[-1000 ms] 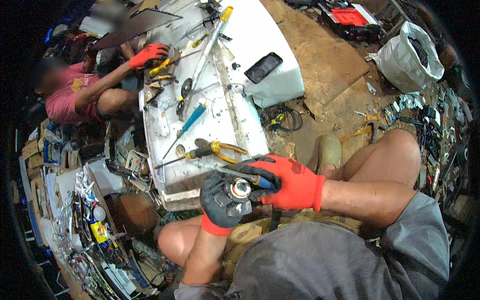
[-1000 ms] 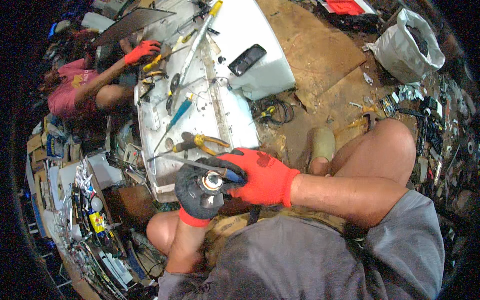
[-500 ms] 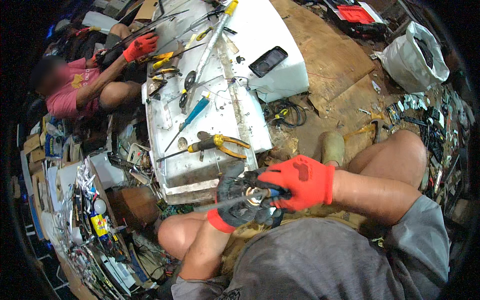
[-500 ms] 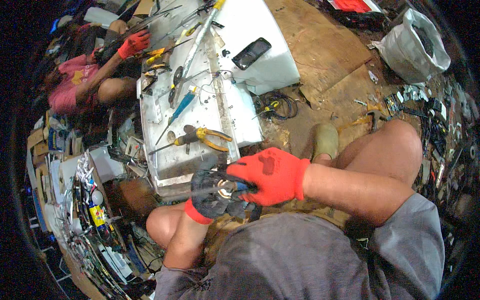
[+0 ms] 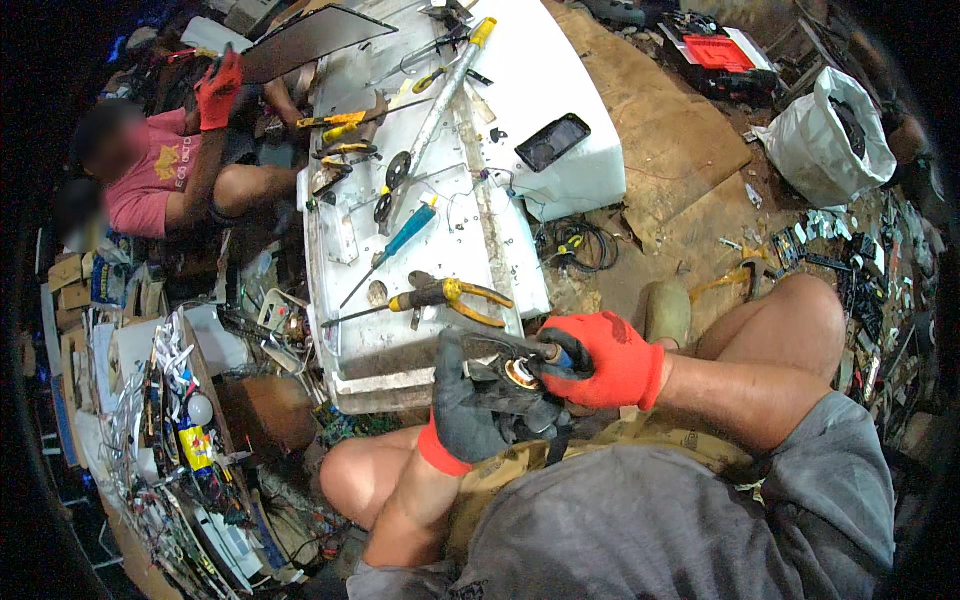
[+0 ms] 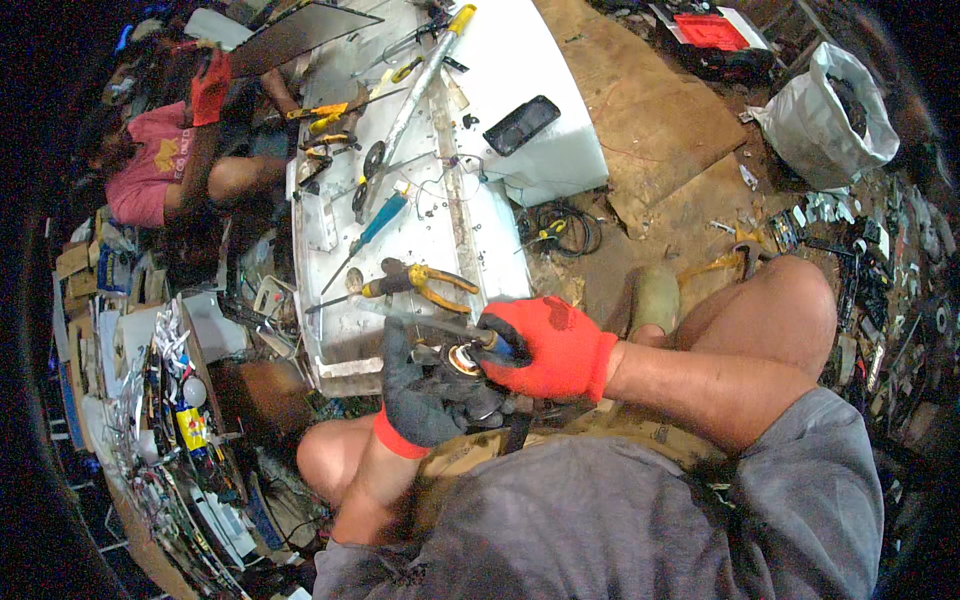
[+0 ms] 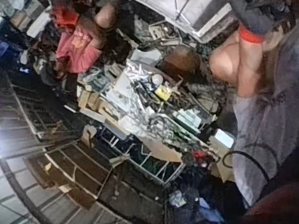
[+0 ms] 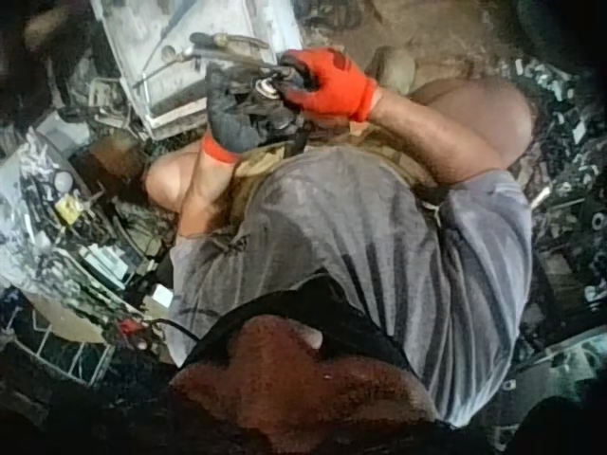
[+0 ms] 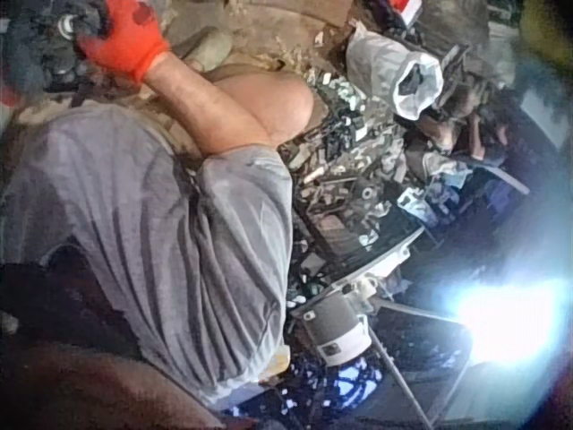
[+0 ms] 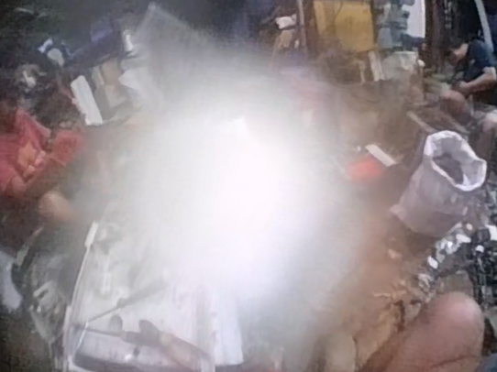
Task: The person sits on the floor and uses a hammer and screwdriver to disassemble a small cylindrical electronic component. They repeatedly strike the component to loosen parts, then use the screwdriver to pry and remove internal pieces.
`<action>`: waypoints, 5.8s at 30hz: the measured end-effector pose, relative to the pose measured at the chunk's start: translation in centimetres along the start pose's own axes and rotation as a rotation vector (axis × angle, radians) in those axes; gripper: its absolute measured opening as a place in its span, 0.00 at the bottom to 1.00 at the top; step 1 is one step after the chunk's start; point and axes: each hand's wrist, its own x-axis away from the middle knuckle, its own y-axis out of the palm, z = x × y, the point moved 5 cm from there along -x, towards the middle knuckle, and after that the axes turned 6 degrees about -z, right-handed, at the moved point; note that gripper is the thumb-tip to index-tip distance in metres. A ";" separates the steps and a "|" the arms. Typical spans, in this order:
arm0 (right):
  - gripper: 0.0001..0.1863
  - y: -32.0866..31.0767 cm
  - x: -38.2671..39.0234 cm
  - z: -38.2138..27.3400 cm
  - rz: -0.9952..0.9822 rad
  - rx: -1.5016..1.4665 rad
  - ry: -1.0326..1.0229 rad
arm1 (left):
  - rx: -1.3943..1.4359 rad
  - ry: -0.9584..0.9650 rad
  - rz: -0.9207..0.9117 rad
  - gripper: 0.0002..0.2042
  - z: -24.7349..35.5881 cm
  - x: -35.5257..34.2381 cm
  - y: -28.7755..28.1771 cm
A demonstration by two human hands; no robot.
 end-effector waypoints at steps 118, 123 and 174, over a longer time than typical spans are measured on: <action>0.15 -1.4 -1.6 -2.3 0.039 -0.153 0.171 | -0.338 0.333 0.058 0.25 3.6 -1.1 3.4; 0.23 -2.1 -2.6 -1.2 -0.005 -0.075 0.279 | -0.245 0.506 0.098 0.25 4.9 -0.5 1.8; 0.26 -0.3 3.5 -2.4 -0.331 0.250 0.216 | -0.319 0.562 0.205 0.27 7.0 1.8 -0.8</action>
